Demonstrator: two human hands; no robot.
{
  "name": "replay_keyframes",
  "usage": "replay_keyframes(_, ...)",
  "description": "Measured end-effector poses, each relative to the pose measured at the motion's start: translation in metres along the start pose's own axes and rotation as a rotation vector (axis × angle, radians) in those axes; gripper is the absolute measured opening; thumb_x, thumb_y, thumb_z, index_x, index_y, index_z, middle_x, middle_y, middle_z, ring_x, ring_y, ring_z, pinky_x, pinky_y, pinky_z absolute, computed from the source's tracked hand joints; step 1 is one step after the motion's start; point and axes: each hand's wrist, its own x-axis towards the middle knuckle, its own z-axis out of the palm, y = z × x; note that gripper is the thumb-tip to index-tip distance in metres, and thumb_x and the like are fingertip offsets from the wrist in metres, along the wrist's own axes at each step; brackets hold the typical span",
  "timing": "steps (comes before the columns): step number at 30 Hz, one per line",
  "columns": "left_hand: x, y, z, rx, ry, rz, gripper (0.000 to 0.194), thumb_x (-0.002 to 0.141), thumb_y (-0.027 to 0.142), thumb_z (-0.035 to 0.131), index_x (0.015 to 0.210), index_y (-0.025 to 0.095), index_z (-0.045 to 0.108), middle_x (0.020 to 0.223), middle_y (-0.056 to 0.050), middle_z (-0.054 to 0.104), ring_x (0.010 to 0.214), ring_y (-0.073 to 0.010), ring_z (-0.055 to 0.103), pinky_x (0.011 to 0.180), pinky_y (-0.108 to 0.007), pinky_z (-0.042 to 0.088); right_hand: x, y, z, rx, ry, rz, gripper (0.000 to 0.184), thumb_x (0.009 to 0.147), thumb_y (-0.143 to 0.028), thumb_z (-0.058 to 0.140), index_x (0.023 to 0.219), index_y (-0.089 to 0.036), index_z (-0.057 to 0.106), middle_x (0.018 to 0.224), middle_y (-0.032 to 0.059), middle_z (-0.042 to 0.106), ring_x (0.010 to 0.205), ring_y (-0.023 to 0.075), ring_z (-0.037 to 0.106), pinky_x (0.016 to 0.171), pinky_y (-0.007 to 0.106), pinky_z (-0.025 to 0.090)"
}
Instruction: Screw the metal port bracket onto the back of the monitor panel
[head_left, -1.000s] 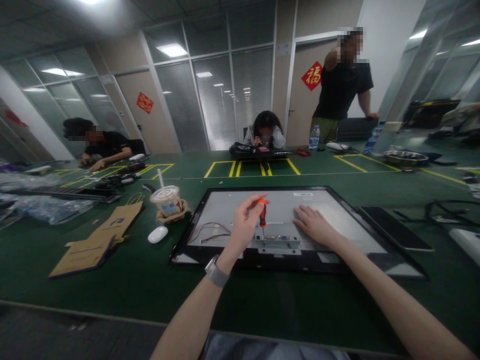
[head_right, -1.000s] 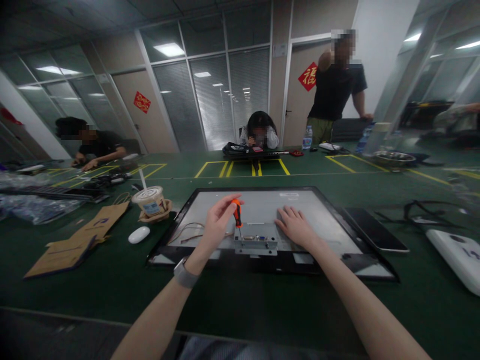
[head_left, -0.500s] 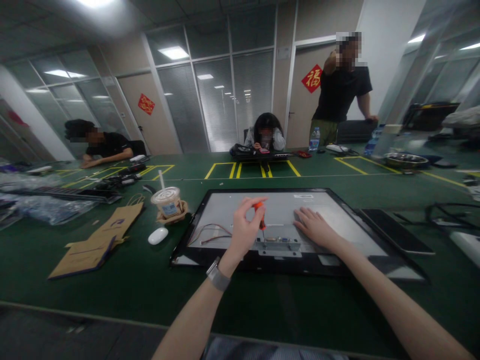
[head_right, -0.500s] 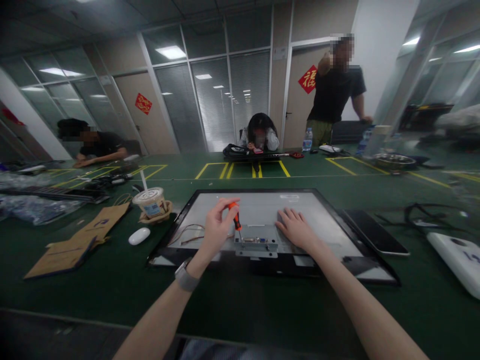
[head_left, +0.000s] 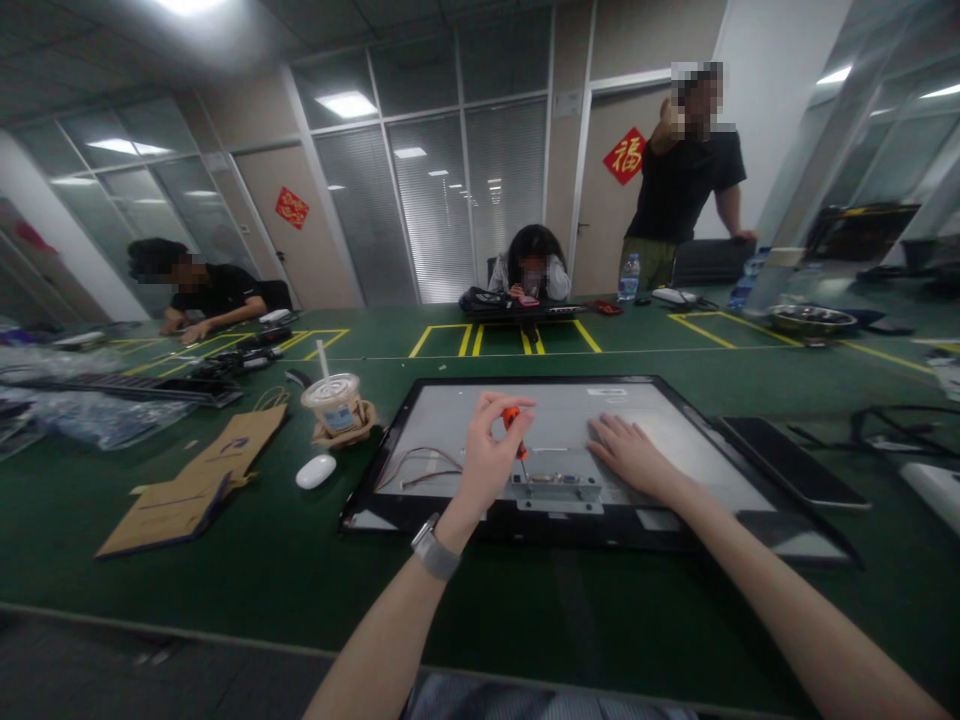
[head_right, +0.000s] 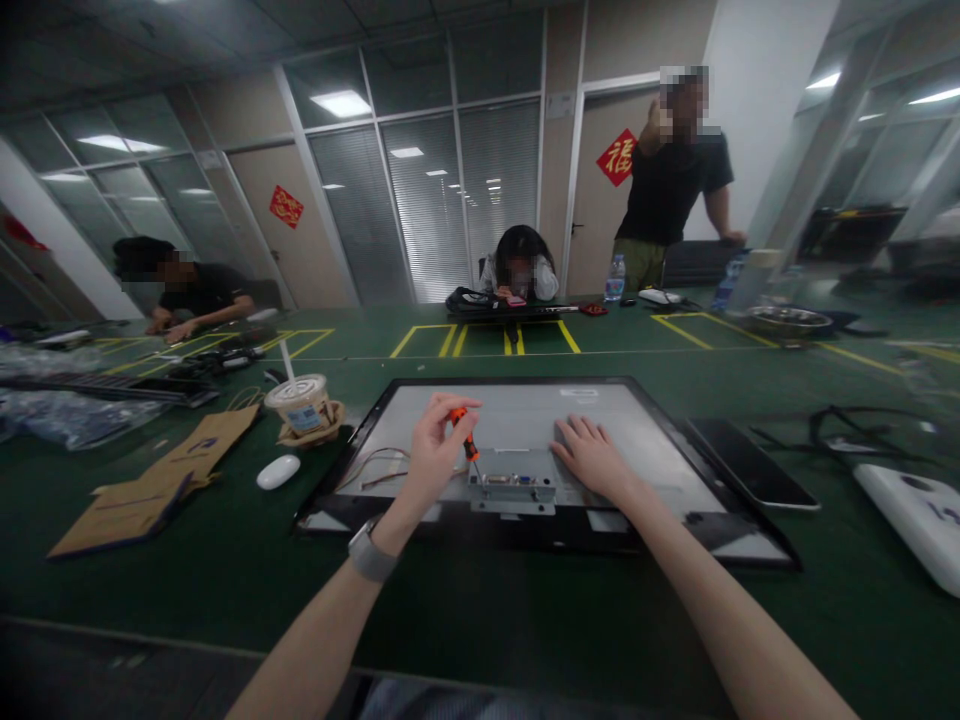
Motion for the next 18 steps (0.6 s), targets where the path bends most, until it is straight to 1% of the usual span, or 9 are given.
replay_keyframes(2,-0.0007,0.0011,0.0004,-0.030,-0.019,-0.006,0.023,0.096,0.030,0.056,0.105,0.022,0.076,0.111,-0.008,0.061,0.099,-0.0186,0.060,0.094,-0.033,0.049,-0.0001,-0.0006,0.0002,-0.005,-0.006,0.006,0.057,0.102,-0.045,0.031,0.149,-0.017,0.050,0.156,0.0183,0.047,0.145,0.0345,0.041,0.116,0.054,0.033)
replay_keyframes(4,-0.0010,0.0013,0.0007,-0.088,-0.068,-0.025,0.030,0.100,0.026,0.047,0.115,0.022,0.073,0.120,-0.009,0.063,0.108,-0.0197,0.062,0.101,-0.035,0.047,-0.0004,-0.0008,0.0004,-0.016,-0.014,0.009,0.058,0.103,-0.045,0.030,0.149,-0.016,0.050,0.157,0.0179,0.047,0.145,0.0342,0.041,0.117,0.052,0.033)
replay_keyframes(5,-0.0010,0.0008,0.0008,-0.120,-0.095,-0.043,0.031,0.101,0.026,0.046,0.120,0.022,0.070,0.119,-0.009,0.065,0.107,-0.0196,0.063,0.101,-0.036,0.047,-0.0004,-0.0007,0.0007,-0.020,-0.014,0.009,0.058,0.103,-0.045,0.029,0.149,-0.016,0.050,0.157,0.0179,0.047,0.145,0.0343,0.041,0.117,0.052,0.033)
replay_keyframes(7,-0.0012,-0.0011,0.0014,-0.156,-0.119,-0.072,0.030,0.099,0.027,0.051,0.124,0.021,0.067,0.110,-0.009,0.068,0.098,-0.0188,0.065,0.095,-0.035,0.050,-0.0003,0.0000,0.0018,-0.028,-0.008,0.005,0.058,0.103,-0.045,0.029,0.149,-0.016,0.050,0.156,0.0178,0.047,0.144,0.0345,0.042,0.116,0.052,0.034)
replay_keyframes(10,-0.0014,-0.0041,0.0021,-0.097,-0.079,-0.020,0.021,0.092,0.026,0.064,0.110,0.020,0.073,0.098,-0.006,0.064,0.088,-0.0163,0.062,0.084,-0.030,0.051,0.0005,0.0017,0.0047,-0.031,0.007,-0.007,0.057,0.103,-0.045,0.030,0.148,-0.018,0.051,0.156,0.0172,0.048,0.144,0.0343,0.043,0.115,0.053,0.035)
replay_keyframes(12,-0.0014,-0.0040,0.0019,-0.040,-0.039,0.025,0.015,0.089,0.026,0.068,0.100,0.020,0.076,0.093,-0.004,0.059,0.085,-0.0153,0.058,0.082,-0.028,0.050,0.0012,0.0027,0.0065,-0.025,0.014,-0.012,0.056,0.103,-0.044,0.031,0.147,-0.018,0.052,0.155,0.0181,0.049,0.143,0.0350,0.044,0.114,0.055,0.035)
replay_keyframes(14,-0.0011,-0.0021,0.0010,-0.026,-0.023,0.029,0.017,0.092,0.028,0.064,0.101,0.020,0.077,0.096,-0.005,0.058,0.087,-0.0157,0.058,0.083,-0.029,0.050,0.0017,0.0033,0.0074,-0.019,0.015,-0.013,0.056,0.102,-0.044,0.032,0.147,-0.017,0.052,0.155,0.0190,0.049,0.142,0.0355,0.045,0.114,0.055,0.035)
replay_keyframes(17,0.0000,0.0003,-0.0006,-0.084,-0.061,0.001,0.029,0.099,0.026,0.048,0.109,0.020,0.075,0.108,-0.008,0.064,0.097,-0.0177,0.062,0.092,-0.032,0.049,0.0017,0.0034,0.0071,-0.021,0.008,-0.004,0.057,0.103,-0.046,0.030,0.148,-0.018,0.052,0.155,0.0181,0.049,0.143,0.0346,0.044,0.115,0.053,0.035)
replay_keyframes(18,0.0004,0.0003,-0.0008,-0.114,-0.073,-0.017,0.031,0.100,0.025,0.045,0.114,0.020,0.073,0.109,-0.008,0.066,0.098,-0.0181,0.063,0.093,-0.033,0.049,0.0017,0.0034,0.0069,-0.023,0.005,-0.002,0.057,0.103,-0.047,0.030,0.148,-0.018,0.051,0.155,0.0177,0.049,0.143,0.0344,0.043,0.115,0.053,0.034)
